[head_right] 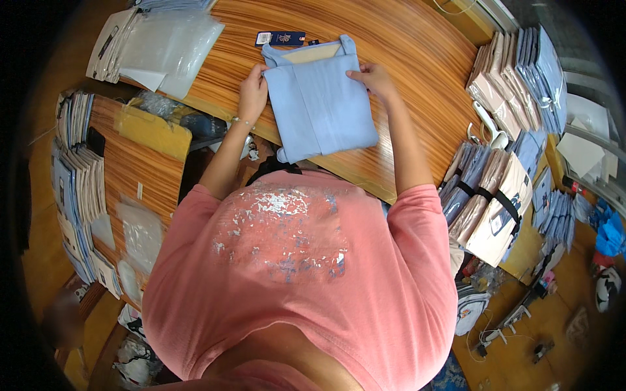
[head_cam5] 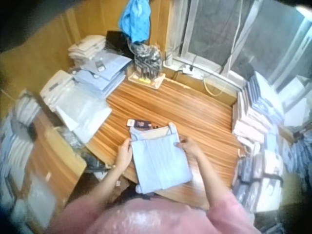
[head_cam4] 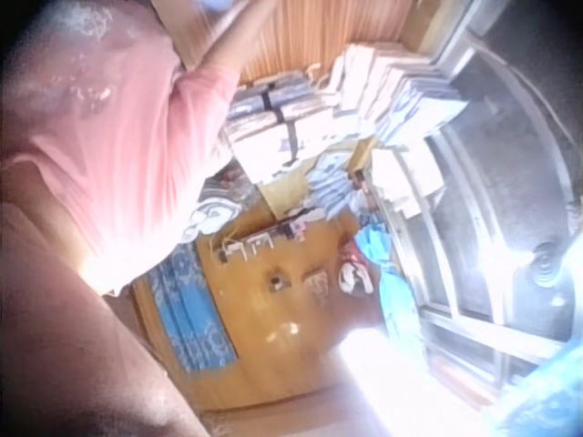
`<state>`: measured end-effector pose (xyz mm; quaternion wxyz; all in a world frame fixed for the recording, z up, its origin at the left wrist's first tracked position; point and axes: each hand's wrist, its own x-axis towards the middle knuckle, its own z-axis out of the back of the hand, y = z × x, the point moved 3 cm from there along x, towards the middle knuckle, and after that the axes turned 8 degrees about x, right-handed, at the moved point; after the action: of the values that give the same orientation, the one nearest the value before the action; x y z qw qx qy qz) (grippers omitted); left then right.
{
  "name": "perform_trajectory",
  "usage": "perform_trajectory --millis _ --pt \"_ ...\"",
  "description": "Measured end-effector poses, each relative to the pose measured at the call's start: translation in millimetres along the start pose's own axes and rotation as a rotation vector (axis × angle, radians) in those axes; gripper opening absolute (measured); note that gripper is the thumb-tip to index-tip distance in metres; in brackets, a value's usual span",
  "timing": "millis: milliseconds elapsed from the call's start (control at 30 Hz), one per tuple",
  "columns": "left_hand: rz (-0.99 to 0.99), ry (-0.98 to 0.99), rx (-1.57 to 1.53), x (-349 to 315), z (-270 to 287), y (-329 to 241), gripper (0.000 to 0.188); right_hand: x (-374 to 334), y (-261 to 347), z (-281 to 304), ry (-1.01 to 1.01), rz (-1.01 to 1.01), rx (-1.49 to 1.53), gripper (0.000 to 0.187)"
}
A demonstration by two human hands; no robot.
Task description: The person folds a light blue shirt on a wooden table, places a cardboard insert inside, and wraps it in a clear plastic bag. They then secure the package with a black elastic band and place it on a stack of similar packages. The process is repeated with another shirt.
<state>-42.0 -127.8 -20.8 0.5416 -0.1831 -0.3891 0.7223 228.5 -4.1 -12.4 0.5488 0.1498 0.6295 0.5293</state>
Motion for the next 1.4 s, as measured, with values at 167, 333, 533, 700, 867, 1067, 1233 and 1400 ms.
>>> perform_trajectory --millis 167,333,533,700,867,1067,1233,1400 --pt "-0.042 0.071 0.071 16.9 -4.8 -5.2 0.017 14.6 8.2 3.0 0.074 -0.166 0.184 0.021" --pt "0.026 0.139 0.053 30.5 -5.2 5.8 0.016 19.9 31.7 -6.9 -0.026 0.133 0.186 0.02" --pt "0.127 0.122 -0.032 39.4 -10.3 20.9 0.019 37.4 17.0 -10.4 -0.075 0.126 0.432 0.02" --pt "0.326 0.168 -0.246 49.1 -19.5 32.0 0.027 46.7 20.9 -6.6 -0.079 0.086 0.452 0.022" --pt "0.545 0.335 -0.392 52.3 -20.2 42.9 0.03 49.9 26.8 -9.7 -0.082 0.05 0.489 0.025" --pt "0.699 0.374 -0.637 41.0 0.1 11.8 0.037 60.2 20.4 -10.3 -0.127 0.041 0.456 0.024" --pt "0.313 0.159 -0.568 29.0 -23.2 26.8 0.044 70.7 12.8 -15.1 -0.141 0.073 0.453 0.024" --pt "0.323 0.201 -0.117 34.9 -22.0 51.7 0.047 85.1 5.2 -18.1 -0.285 0.323 0.203 0.024"
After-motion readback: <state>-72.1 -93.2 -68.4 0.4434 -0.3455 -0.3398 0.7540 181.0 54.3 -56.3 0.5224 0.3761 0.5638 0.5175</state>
